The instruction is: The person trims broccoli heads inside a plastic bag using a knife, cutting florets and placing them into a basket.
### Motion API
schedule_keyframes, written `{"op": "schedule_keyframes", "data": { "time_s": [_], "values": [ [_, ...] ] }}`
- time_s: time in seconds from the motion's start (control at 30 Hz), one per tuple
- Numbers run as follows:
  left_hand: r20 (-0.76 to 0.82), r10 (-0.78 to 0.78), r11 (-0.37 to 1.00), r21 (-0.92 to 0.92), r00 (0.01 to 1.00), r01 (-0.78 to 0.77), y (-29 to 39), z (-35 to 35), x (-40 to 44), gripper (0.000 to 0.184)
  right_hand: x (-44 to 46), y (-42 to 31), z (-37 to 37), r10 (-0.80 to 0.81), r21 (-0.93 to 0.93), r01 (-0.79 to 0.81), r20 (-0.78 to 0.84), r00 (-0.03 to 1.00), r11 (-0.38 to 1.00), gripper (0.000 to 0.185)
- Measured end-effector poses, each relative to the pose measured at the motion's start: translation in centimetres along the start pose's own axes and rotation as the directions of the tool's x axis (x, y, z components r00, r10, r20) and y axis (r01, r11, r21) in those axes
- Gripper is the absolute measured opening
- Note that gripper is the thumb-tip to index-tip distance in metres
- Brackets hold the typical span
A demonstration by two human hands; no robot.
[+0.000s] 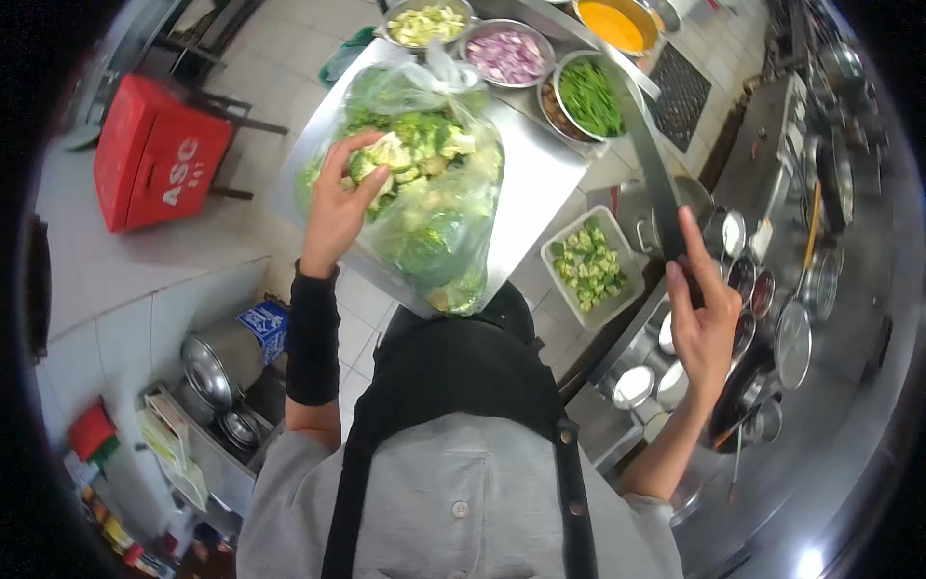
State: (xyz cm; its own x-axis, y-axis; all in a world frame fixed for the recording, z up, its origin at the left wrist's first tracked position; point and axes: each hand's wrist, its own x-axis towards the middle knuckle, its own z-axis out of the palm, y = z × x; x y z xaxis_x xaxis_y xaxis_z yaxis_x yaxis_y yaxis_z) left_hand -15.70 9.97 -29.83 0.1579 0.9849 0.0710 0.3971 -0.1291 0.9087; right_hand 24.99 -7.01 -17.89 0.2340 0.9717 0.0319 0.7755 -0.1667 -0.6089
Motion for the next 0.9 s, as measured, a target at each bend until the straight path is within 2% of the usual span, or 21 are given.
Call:
{"op": "schedule_keyframes", "data": {
  "time_s": [0.07, 0.1, 0.17, 0.2, 0.3, 0.37, 0.47, 0.57, 0.63, 0.67, 0.7, 0.77, 0.87, 0.9],
  "values": [
    [0.172, 0.117, 0.989, -0.112, 0.978, -0.099, 2.2, 3.8, -0.3, 0.041, -1.5, 0.2, -0.1, 0.224, 0.159, -0.209, -0.083, 0.971, 0.965, 0.063],
    [0.253, 0.186, 0.973, -0.181, 0.95, -0.142, 3.3, 6.1, -0.4, 0.041, -1.6, 1.5, 0.7, 0.076, 0.129, -0.049, -0.21, 0.975, 0.99, 0.064],
    [0.523, 0.152, 0.987, -0.128, 0.839, -0.099, 4.0, 12.2, -1.5, 0.039, -2.4, 1.1, 0.5, 0.273, 0.296, -0.207, -0.203, 0.94, 0.932, 0.065],
    [0.608, 0.129, 0.992, -0.074, 0.784, -0.105, 4.2, 15.4, -2.4, 0.041, -2.6, 0.7, 0.1, 0.354, 0.308, -0.292, -0.169, 0.92, 0.905, 0.066],
    [0.785, 0.039, 0.987, 0.067, 0.618, -0.147, 2.2, 26.2, -5.9, 0.047, -3.2, 1.7, 0.4, 0.298, 0.253, -0.237, -0.237, 0.925, 0.938, 0.066],
    [0.809, 0.067, 0.988, 0.026, 0.584, -0.15, 1.5, 31.5, -8.0, 0.055, -3.8, 2.2, 0.7, 0.256, 0.229, -0.197, -0.267, 0.929, 0.953, 0.065],
    [0.62, 0.204, 0.927, 0.127, 0.758, -0.353, 2.8, 33.9, -10.9, 0.06, -5.0, 2.4, 0.7, 0.292, 0.241, -0.234, -0.245, 0.924, 0.942, 0.064],
    [0.723, 0.147, 0.968, 0.035, 0.675, -0.249, 7.4, 25.4, -6.2, 0.071, -7.0, 2.8, 0.9, 0.453, 0.298, -0.392, -0.168, 0.876, 0.87, 0.065],
    [0.549, 0.209, 0.968, 0.0, 0.809, -0.25, 7.2, 19.5, -3.0, 0.069, -7.8, 3.3, 1.7, 0.524, 0.357, -0.454, -0.127, 0.842, 0.816, 0.066],
    [0.381, 0.263, 0.92, 0.178, 0.886, -0.349, 5.3, 17.1, -1.0, 0.067, -7.8, 3.4, 2.0, 0.534, 0.361, -0.47, -0.098, 0.84, 0.806, 0.066],
    [0.207, 0.341, 0.843, 0.364, 0.917, -0.395, 3.4, 14.9, 0.9, 0.065, -7.7, 3.6, 2.9, 0.498, 0.356, -0.438, -0.095, 0.862, 0.826, 0.066],
    [-0.011, 0.102, 0.794, 0.603, 0.995, -0.075, 1.5, 11.4, 3.0, 0.061, -7.2, 3.8, 4.9, 0.412, 0.335, -0.364, -0.083, 0.907, 0.869, 0.067],
    [0.154, 0.005, 0.89, 0.45, 0.988, -0.075, -4.5, 9.6, 5.4, 0.056, -5.0, 2.5, 7.3, 0.288, 0.308, -0.278, 0.015, 0.958, 0.91, 0.068],
    [0.145, 0.004, 0.919, 0.389, 0.989, -0.06, -5.0, 8.9, 5.3, 0.054, -4.1, 0.7, 7.7, 0.285, 0.275, -0.294, 0.073, 0.956, 0.915, 0.068]
  ]
}}
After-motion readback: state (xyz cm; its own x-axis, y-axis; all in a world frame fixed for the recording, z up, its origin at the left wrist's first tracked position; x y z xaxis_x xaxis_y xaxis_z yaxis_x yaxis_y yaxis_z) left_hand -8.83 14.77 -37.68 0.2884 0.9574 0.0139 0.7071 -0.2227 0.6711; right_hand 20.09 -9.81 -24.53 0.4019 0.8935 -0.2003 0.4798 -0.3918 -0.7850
